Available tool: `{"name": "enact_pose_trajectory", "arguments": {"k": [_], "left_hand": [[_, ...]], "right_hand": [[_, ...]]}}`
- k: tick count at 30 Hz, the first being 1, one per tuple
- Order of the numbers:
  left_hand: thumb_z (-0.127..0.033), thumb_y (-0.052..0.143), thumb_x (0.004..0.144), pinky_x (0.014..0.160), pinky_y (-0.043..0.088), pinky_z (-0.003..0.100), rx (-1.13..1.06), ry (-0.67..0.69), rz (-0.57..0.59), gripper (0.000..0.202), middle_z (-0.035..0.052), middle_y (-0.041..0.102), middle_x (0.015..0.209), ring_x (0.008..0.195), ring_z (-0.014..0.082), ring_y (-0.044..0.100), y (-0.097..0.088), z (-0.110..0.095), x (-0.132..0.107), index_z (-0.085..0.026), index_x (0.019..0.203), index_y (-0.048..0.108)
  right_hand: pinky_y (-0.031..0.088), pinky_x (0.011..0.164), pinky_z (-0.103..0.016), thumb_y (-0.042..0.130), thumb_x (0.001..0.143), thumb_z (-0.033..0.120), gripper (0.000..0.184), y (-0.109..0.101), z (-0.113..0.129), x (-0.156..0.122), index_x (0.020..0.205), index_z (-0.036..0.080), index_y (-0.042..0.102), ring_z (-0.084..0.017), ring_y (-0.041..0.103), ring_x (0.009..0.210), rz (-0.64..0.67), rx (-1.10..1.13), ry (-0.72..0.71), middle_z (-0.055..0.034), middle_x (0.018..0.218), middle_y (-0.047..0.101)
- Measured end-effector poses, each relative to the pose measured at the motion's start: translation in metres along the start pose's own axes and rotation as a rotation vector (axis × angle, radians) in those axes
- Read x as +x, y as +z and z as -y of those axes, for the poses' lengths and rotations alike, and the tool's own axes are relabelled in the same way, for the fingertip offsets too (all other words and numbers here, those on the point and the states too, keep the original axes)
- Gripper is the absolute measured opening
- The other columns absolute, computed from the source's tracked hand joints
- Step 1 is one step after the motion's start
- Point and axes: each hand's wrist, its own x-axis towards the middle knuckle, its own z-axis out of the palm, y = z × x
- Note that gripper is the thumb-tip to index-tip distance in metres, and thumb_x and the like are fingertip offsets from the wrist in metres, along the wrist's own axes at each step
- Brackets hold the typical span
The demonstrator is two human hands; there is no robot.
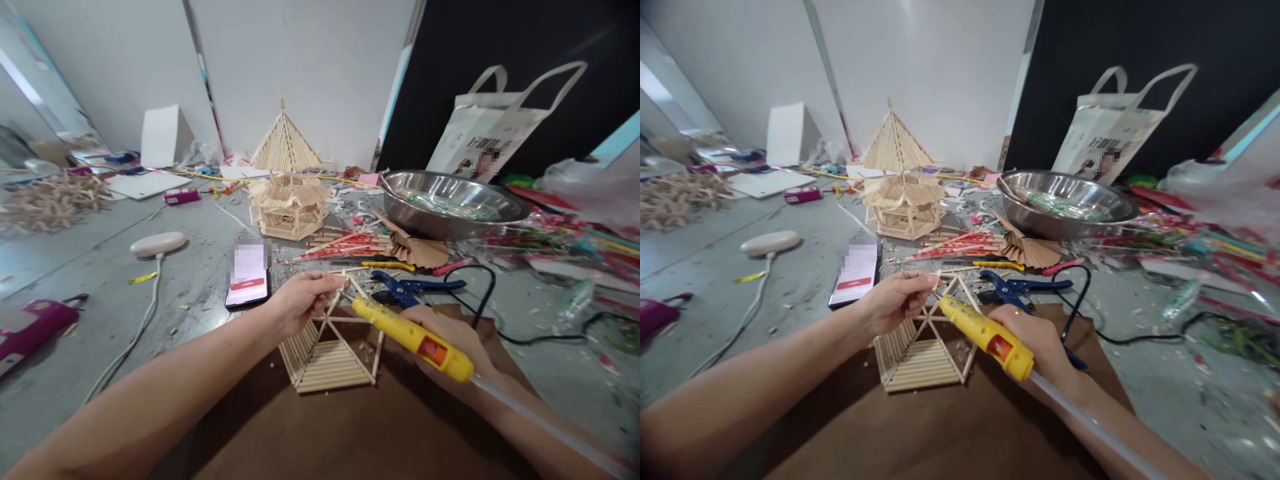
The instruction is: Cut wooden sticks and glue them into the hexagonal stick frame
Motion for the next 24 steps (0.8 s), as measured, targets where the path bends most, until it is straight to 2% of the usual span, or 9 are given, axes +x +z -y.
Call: {"name": "enact_pose_trajectory", "arguments": {"k": [3, 6, 16, 24], "left_hand": [[-0.028, 0.062, 0.061, 0.036, 0.009, 0.019, 0.004, 0.004, 0.003, 0.019, -0.0078, 0.031, 0.045, 0.036, 0.0012, 0.023, -0.001, 0.001, 0.000, -0.014, 0.063, 0.049], [-0.029, 0.062, 0.061, 0.036, 0.009, 0.019, 0.006, 0.011, 0.003, 0.019, -0.0077, 0.032, 0.045, 0.037, 0.0012, 0.024, -0.001, 0.002, 0.001, -0.014, 0.065, 0.051], [-0.027, 0.061, 0.062, 0.036, 0.009, 0.018, 0.001, 0.034, 0.002, 0.017, -0.0074, 0.029, 0.045, 0.037, 0.0009, 0.024, -0.001, -0.001, 0.001, -0.012, 0.066, 0.053], [-0.029, 0.062, 0.061, 0.035, 0.009, 0.018, 0.000, 0.024, 0.018, 0.019, -0.0075, 0.031, 0.044, 0.036, 0.0013, 0.023, -0.004, 0.000, 0.002, -0.013, 0.063, 0.052]], "right_hand": [[0.034, 0.043, -0.021, 0.043, 0.065, 0.024, 0.011, 0.002, -0.004, 0.000, 0.074, 0.024, 0.050, -0.010, 0.052, 0.047, 0.001, 0.050, -0.071, 0.0042, 0.063, 0.059], [0.035, 0.044, -0.021, 0.042, 0.066, 0.025, 0.012, 0.002, -0.005, -0.001, 0.075, 0.023, 0.050, -0.011, 0.052, 0.049, -0.026, 0.097, -0.074, 0.0035, 0.063, 0.058], [0.038, 0.052, -0.023, 0.041, 0.065, 0.021, 0.012, -0.006, 0.006, 0.000, 0.073, 0.023, 0.049, -0.012, 0.054, 0.054, 0.003, 0.122, 0.045, 0.0020, 0.064, 0.058], [0.040, 0.054, -0.028, 0.042, 0.069, 0.028, 0.009, -0.008, 0.009, 0.002, 0.071, 0.022, 0.049, -0.016, 0.055, 0.058, -0.073, 0.231, 0.150, -0.0001, 0.064, 0.058]]}}
